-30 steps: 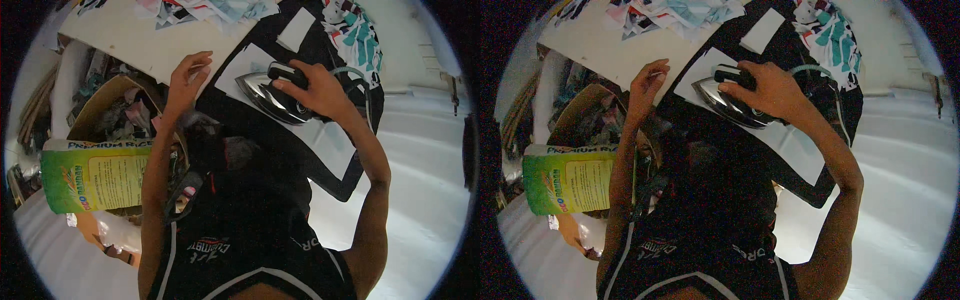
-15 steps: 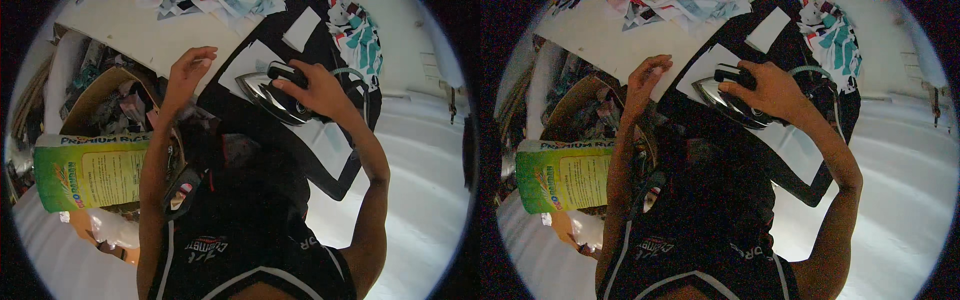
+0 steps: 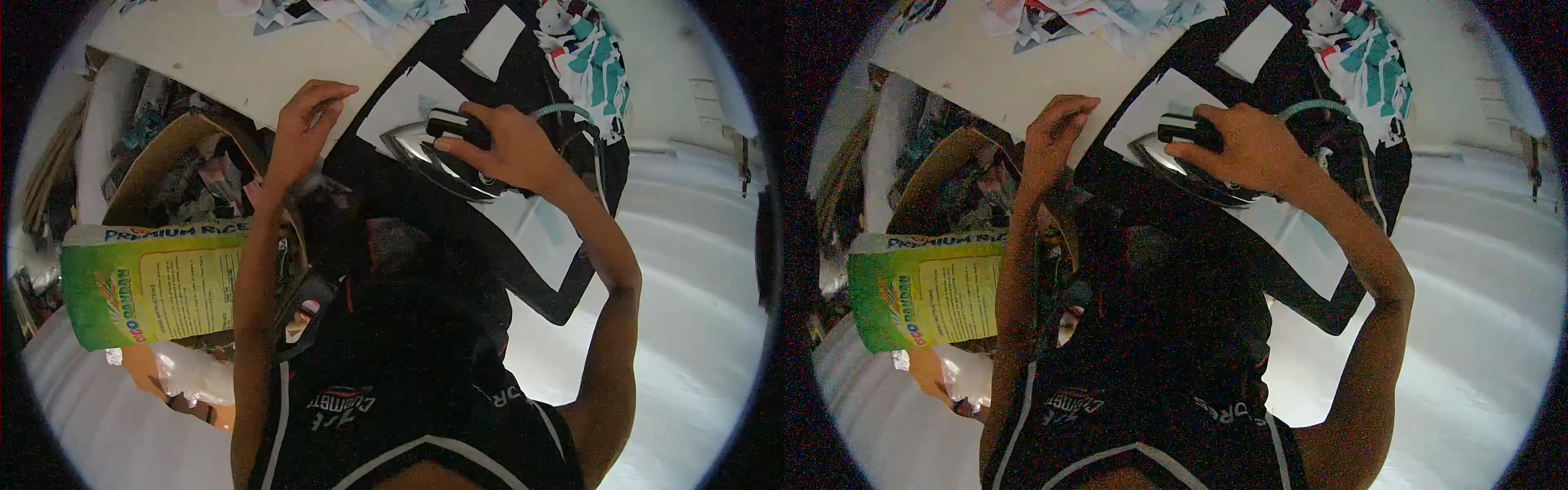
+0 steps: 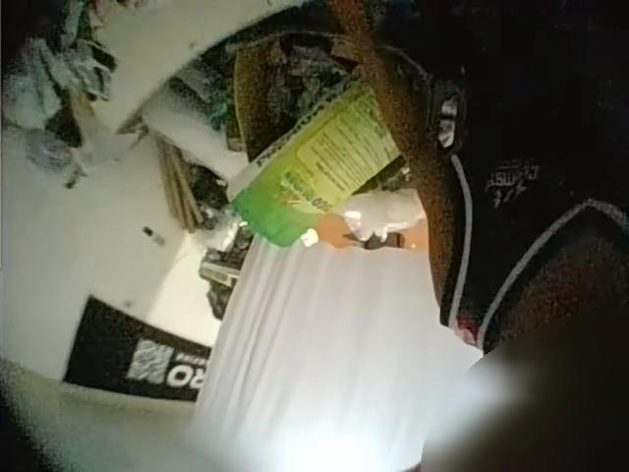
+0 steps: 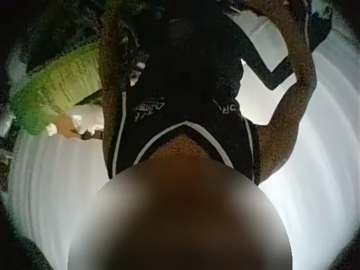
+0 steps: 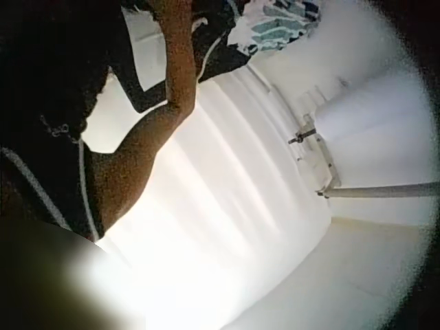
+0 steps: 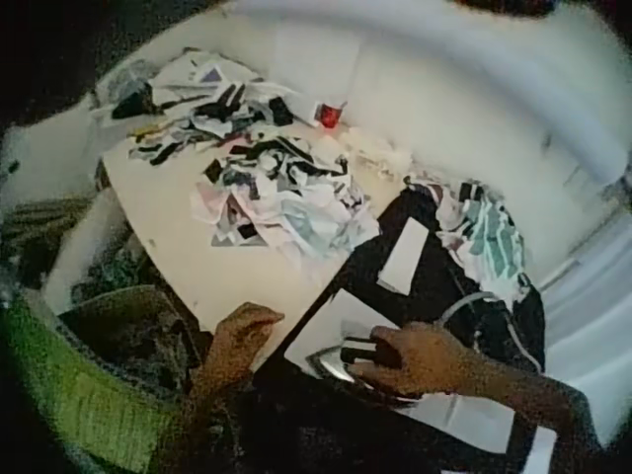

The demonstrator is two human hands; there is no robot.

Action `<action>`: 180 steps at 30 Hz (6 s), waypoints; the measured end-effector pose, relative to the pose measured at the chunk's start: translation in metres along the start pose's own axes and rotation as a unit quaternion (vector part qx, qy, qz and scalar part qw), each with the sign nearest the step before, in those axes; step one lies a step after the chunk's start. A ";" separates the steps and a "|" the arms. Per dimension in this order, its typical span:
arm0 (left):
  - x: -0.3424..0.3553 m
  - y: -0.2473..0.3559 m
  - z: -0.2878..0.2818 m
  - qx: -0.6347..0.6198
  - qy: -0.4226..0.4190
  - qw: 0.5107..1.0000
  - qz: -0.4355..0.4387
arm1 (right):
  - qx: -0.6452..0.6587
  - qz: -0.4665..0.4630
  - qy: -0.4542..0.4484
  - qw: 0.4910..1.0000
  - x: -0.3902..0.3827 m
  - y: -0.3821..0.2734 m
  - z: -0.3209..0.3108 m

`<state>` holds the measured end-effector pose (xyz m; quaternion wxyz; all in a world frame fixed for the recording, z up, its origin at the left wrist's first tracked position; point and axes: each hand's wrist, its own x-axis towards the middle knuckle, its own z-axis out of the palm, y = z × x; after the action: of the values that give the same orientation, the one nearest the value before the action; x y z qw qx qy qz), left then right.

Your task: Ironing designs and labels onto black fabric pieces using a hand iron.

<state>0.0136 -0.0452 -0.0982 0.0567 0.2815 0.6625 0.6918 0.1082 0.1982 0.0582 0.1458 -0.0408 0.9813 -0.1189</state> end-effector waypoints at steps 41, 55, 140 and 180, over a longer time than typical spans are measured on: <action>-0.047 0.024 0.014 0.530 -0.154 0.813 0.185 | 0.010 0.125 0.019 0.992 0.004 0.016 -0.004; -0.004 0.004 0.014 0.283 -0.071 0.948 0.124 | 0.012 0.064 0.070 0.995 -0.022 0.010 -0.013; 0.006 0.018 0.057 0.577 -0.061 0.807 0.114 | 0.103 0.429 0.174 0.880 -0.255 0.330 -0.012; -0.007 0.068 0.326 0.390 -0.292 0.868 -0.092 | 0.040 0.469 0.254 0.845 -0.242 0.322 0.005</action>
<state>0.1908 0.2319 -0.0473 0.1963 0.4078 0.8545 0.2550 0.3263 0.5364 0.0421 -0.0683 0.4621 0.8804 -0.0821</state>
